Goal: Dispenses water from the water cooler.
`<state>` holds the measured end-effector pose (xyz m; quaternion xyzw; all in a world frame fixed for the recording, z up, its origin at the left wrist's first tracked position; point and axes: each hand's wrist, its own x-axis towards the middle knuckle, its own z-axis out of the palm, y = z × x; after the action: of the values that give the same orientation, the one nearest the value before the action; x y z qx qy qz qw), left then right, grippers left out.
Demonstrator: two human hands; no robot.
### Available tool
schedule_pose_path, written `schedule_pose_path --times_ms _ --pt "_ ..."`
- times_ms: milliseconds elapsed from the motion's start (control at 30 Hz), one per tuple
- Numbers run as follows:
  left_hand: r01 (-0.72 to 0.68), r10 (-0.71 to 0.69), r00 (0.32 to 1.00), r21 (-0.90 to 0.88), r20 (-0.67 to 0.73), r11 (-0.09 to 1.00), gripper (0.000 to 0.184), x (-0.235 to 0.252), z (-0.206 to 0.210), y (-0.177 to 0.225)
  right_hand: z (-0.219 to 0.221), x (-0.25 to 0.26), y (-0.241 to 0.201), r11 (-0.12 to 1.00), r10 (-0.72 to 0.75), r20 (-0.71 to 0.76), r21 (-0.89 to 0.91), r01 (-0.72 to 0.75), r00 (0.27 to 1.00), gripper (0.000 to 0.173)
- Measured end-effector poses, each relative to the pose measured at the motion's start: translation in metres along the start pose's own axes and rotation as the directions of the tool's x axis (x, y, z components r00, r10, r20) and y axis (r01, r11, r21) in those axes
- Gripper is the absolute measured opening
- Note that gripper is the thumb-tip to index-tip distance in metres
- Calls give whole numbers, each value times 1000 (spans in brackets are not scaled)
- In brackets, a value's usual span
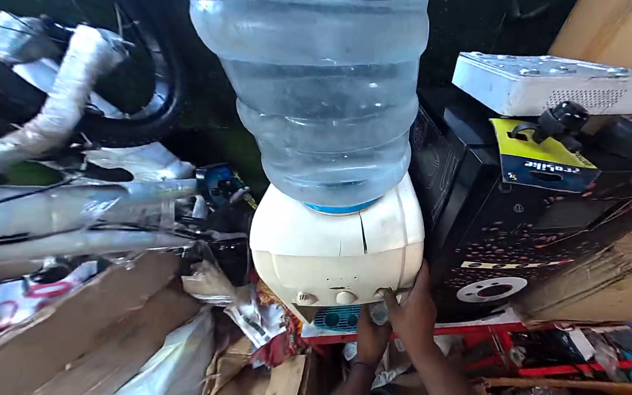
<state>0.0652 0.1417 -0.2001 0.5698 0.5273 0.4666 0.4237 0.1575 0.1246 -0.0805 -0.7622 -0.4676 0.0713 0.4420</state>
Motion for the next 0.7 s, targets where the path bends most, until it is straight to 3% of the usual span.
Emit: schedule_pose_path --times_ms 700 --pt "15 -20 998 68 67 998 78 2 -7 -1 2 0 1 1000 -7 -1 -2 7 1000 115"
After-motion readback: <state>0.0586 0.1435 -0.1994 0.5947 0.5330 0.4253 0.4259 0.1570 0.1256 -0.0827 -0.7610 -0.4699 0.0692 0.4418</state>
